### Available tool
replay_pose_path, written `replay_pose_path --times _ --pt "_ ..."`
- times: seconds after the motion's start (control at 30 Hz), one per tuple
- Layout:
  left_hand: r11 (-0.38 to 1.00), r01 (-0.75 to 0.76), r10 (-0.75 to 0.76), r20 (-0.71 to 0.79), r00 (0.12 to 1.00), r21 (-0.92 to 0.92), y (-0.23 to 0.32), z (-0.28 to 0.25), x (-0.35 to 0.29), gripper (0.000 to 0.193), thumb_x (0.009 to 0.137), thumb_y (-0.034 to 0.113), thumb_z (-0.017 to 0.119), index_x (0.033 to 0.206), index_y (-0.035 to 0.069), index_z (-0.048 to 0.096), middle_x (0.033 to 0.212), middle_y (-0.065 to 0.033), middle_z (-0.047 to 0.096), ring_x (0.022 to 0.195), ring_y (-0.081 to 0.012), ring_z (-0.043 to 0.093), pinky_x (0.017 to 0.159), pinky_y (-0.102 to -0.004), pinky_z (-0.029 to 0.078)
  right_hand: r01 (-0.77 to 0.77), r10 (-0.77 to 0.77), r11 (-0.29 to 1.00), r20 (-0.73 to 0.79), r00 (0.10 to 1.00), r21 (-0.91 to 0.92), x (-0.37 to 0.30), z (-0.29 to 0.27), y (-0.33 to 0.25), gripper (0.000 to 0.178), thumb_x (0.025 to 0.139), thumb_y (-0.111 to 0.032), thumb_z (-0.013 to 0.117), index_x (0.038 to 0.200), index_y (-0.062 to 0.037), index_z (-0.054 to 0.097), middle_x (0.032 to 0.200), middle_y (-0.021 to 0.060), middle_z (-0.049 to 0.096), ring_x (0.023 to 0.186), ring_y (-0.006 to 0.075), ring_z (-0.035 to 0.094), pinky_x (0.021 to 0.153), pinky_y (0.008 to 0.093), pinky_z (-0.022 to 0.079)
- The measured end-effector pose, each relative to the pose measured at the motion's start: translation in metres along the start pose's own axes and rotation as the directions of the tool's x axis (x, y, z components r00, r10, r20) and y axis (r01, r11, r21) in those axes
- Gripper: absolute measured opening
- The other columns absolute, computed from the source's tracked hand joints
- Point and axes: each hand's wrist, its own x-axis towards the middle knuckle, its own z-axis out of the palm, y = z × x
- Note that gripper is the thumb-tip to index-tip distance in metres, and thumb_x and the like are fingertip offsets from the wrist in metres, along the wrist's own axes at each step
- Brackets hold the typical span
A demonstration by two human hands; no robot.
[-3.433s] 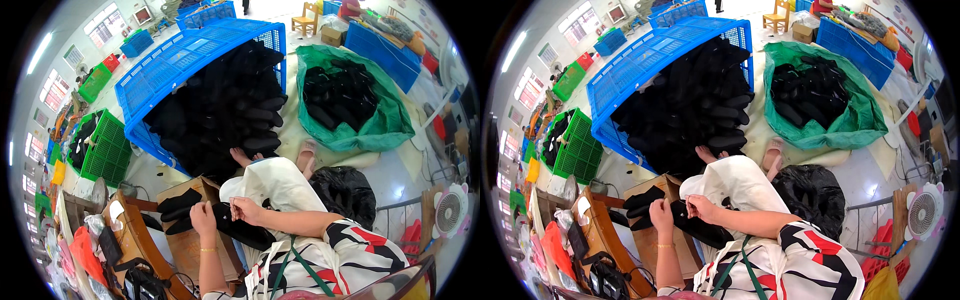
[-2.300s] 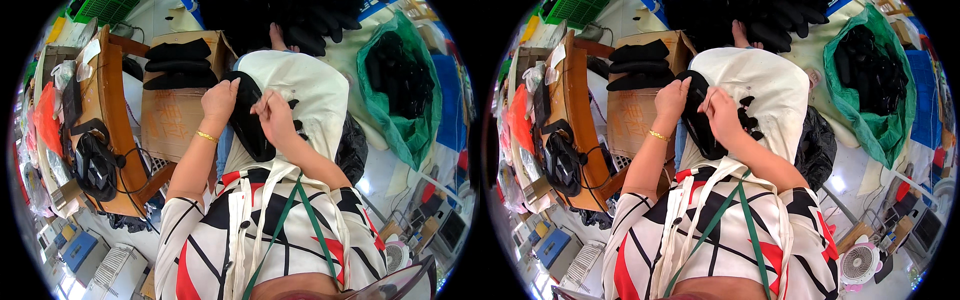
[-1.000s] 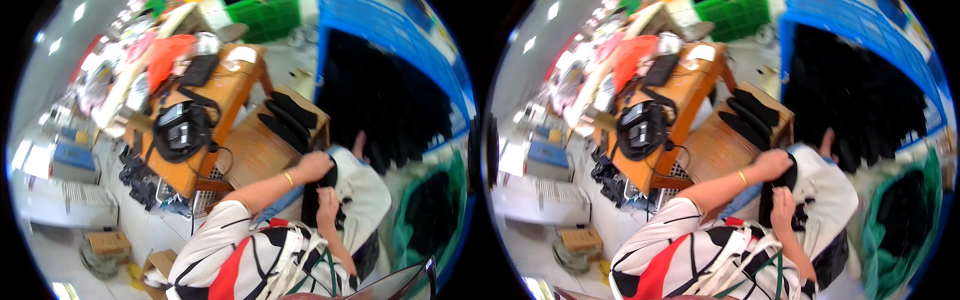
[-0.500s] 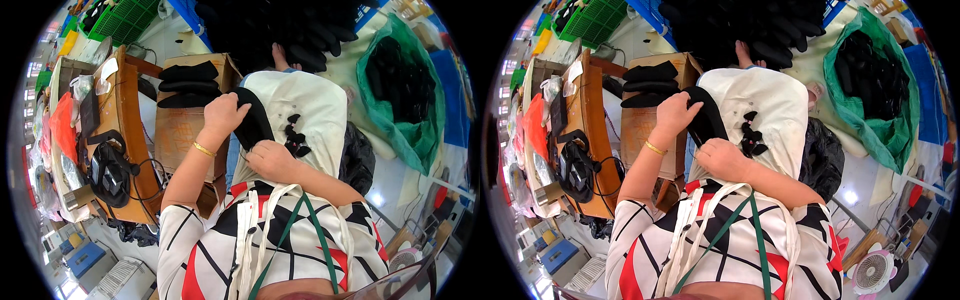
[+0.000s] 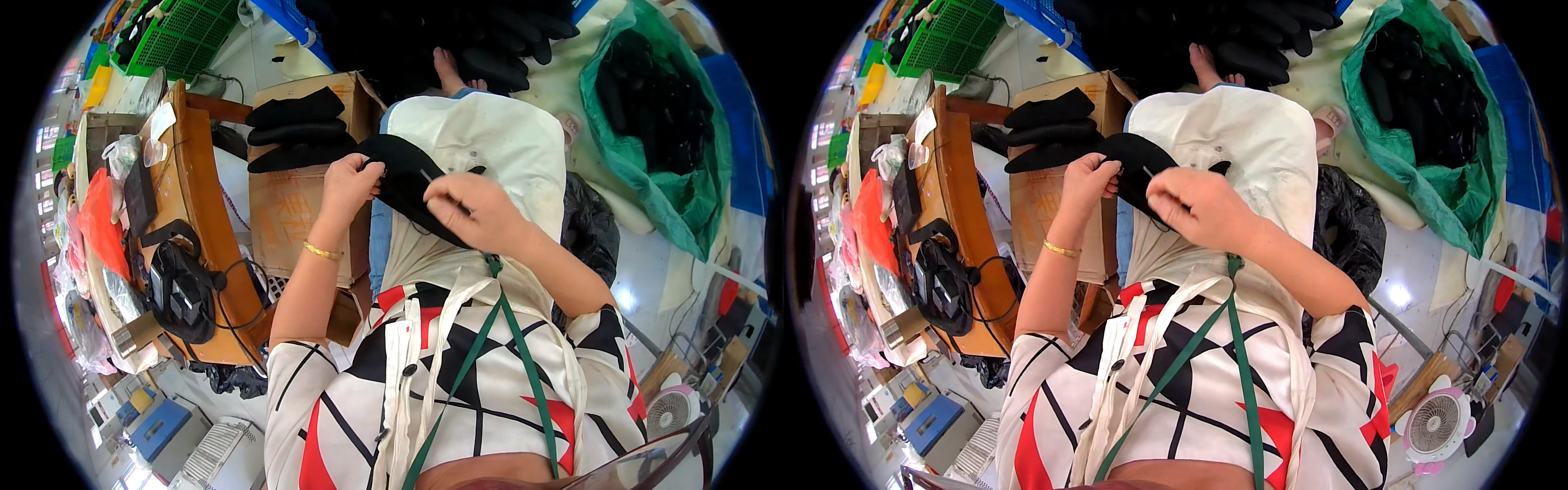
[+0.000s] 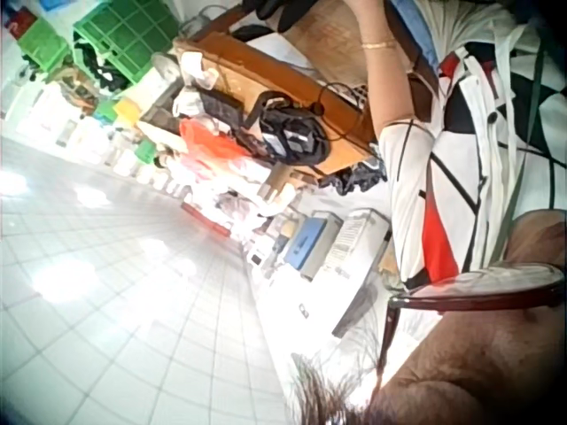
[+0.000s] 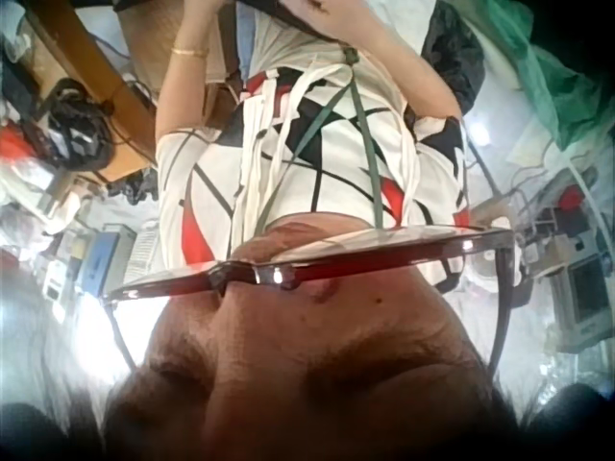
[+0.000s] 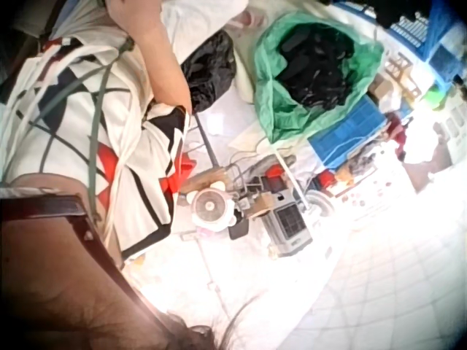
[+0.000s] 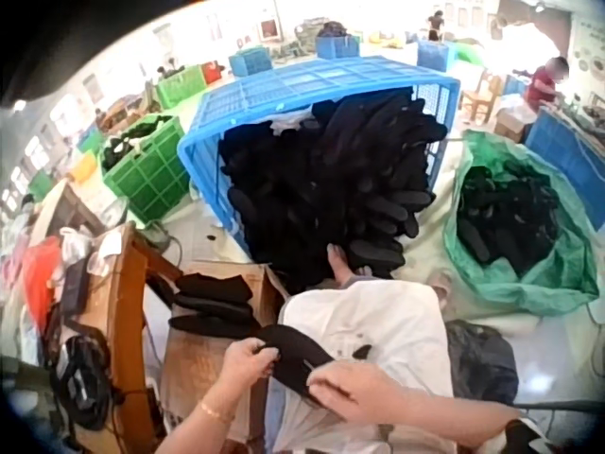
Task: The person sits on the floor in a workshop and sews black slip-on shoes by hand using a needle and thread. They pick up shoes from a nearby blue crate, stitch the edges, and place the finished items into a white bag on their lap.
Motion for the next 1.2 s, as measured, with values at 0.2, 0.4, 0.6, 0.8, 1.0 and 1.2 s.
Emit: replay_pose_path --times 0.2,0.4,0.6,0.8,1.0,1.2 --pt "0.995 0.016 -0.02 -0.047 0.999 -0.094 -0.006 0.006 -0.01 0.015 0.084 0.017 0.066 0.078 0.003 0.064 0.067 -0.0012 0.062 0.056 -0.0076 0.058 0.052 -0.0215 0.047 -0.233 0.309 0.802 -0.048 0.95 0.55 0.017 0.015 0.018 0.013 0.098 -0.01 0.055 0.105 -0.002 0.06 0.08 0.0046 0.067 0.071 0.0108 0.063 0.068 0.0256 0.052" --pt "0.986 -0.062 0.035 -0.172 0.984 -0.154 -0.023 0.019 -0.021 0.013 0.088 0.014 0.065 0.087 0.002 0.065 0.072 -0.0005 0.063 0.059 -0.0066 0.058 0.055 -0.0208 0.047 -0.465 0.435 0.879 0.215 0.874 0.111 0.037 0.03 0.033 0.012 0.096 -0.015 0.057 0.096 -0.0041 0.061 0.072 0.007 0.066 0.061 0.0154 0.063 0.057 0.0282 0.049" --pt "0.953 -0.114 0.04 -0.255 0.966 -0.28 -0.031 0.028 -0.023 0.021 0.088 0.015 0.069 0.089 -0.005 0.064 0.068 -0.0026 0.063 0.059 -0.0059 0.057 0.053 -0.0232 0.047 -0.246 0.27 0.953 0.122 0.955 -0.179 0.041 0.051 0.055 0.015 0.09 -0.017 0.057 0.097 -0.0032 0.061 0.074 0.0205 0.062 0.068 0.0384 0.062 0.061 0.0421 0.048" --pt "0.928 -0.108 0.022 -0.237 0.971 -0.356 -0.03 0.028 -0.021 0.018 0.088 0.014 0.069 0.087 -0.003 0.064 0.068 0.0002 0.062 0.057 -0.0038 0.054 0.051 -0.0208 0.044 -0.247 0.276 0.951 0.144 0.951 -0.188 0.043 0.054 0.063 0.015 0.09 -0.016 0.056 0.095 -0.0026 0.061 0.077 0.02 0.064 0.072 0.0383 0.063 0.065 0.0438 0.049" --pt "0.937 -0.067 -0.007 -0.21 0.978 -0.342 -0.03 0.026 -0.019 0.016 0.088 0.014 0.069 0.086 -0.001 0.064 0.069 0.0004 0.061 0.057 -0.004 0.054 0.051 -0.0201 0.043 -0.224 0.267 0.95 0.195 0.944 -0.218 0.049 0.053 0.07 0.015 0.09 -0.015 0.053 0.096 -0.0033 0.06 0.082 0.0193 0.065 0.078 0.0396 0.063 0.068 0.046 0.049" --pt "0.925 0.073 -0.101 -0.056 0.993 -0.373 -0.023 0.014 -0.016 0.009 0.089 0.015 0.064 0.085 0.006 0.065 0.071 0.0011 0.061 0.059 -0.0053 0.056 0.053 -0.0196 0.045 -0.321 0.369 0.92 0.219 0.903 -0.224 0.051 0.055 0.066 0.013 0.094 -0.017 0.052 0.101 -0.0069 0.057 0.083 0.019 0.066 0.081 0.0408 0.062 0.07 0.0468 0.049"
